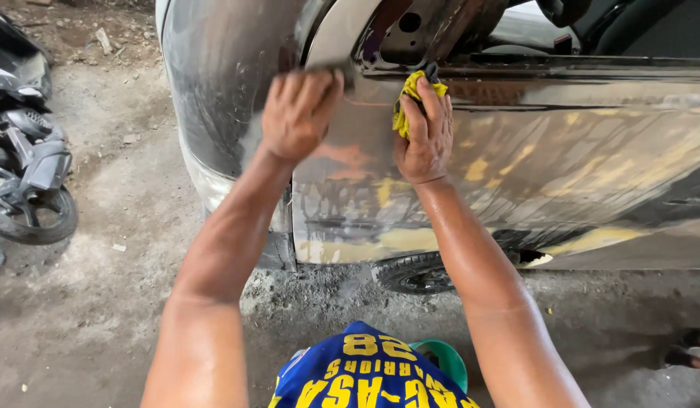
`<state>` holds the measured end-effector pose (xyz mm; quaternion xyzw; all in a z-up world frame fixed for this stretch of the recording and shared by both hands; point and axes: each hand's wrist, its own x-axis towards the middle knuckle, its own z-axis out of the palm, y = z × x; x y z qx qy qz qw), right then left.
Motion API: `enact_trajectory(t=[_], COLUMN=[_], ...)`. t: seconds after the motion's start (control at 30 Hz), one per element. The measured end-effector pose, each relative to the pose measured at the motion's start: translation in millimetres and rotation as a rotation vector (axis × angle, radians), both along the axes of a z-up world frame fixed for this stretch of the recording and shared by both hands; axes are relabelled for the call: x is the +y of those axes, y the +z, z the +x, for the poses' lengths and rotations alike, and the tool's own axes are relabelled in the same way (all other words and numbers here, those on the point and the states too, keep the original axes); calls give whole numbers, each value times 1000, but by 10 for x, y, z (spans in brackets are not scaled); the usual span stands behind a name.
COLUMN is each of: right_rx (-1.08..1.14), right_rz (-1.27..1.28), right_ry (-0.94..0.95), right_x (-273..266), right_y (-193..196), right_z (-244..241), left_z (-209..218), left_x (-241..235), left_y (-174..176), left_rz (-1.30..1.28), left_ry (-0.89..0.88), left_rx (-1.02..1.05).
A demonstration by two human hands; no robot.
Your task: Sanding the exterior surface of a car door using wet sandpaper and a bucket of water.
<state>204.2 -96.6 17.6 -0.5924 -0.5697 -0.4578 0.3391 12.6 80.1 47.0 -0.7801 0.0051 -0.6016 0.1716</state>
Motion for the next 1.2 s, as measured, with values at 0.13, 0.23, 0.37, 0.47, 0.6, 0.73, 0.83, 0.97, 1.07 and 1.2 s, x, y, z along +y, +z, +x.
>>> enact_trajectory(t=[0.13, 0.23, 0.37, 0.47, 0.6, 0.73, 0.83, 0.97, 1.07, 1.2], right_rx=[11, 49, 38, 2, 58, 84, 71, 69, 118, 56], right_rz=[14, 47, 5, -21, 19, 82, 54, 31, 40, 4], right_ry=[-27, -41, -52, -80, -51, -63, -62, -71, -24, -33], right_x=[46, 68, 5, -10, 71, 152, 109, 85, 155, 376], right_y=[-22, -32, 7, 5, -15, -61, -63, -34, -17, -13], right_z=[-33, -80, -76, -87, -180, -228, -187, -225, -277, -444], left_z=[-1, 0, -39, -169, -313, -251, -296, -389, -424, -384], left_x=[30, 107, 169, 184, 202, 298, 263, 281, 261, 279], left_y=[-145, 280, 204, -357, -857, -251, -67, -793, -1057, -560], left_rz=[120, 129, 104, 88, 45, 60, 36, 1, 8, -2], left_ry=[-51, -28, -17, -8, -25, -18, -38, -75, -38, -61], left_rx=[94, 73, 51, 110, 200, 200, 141, 234, 232, 242])
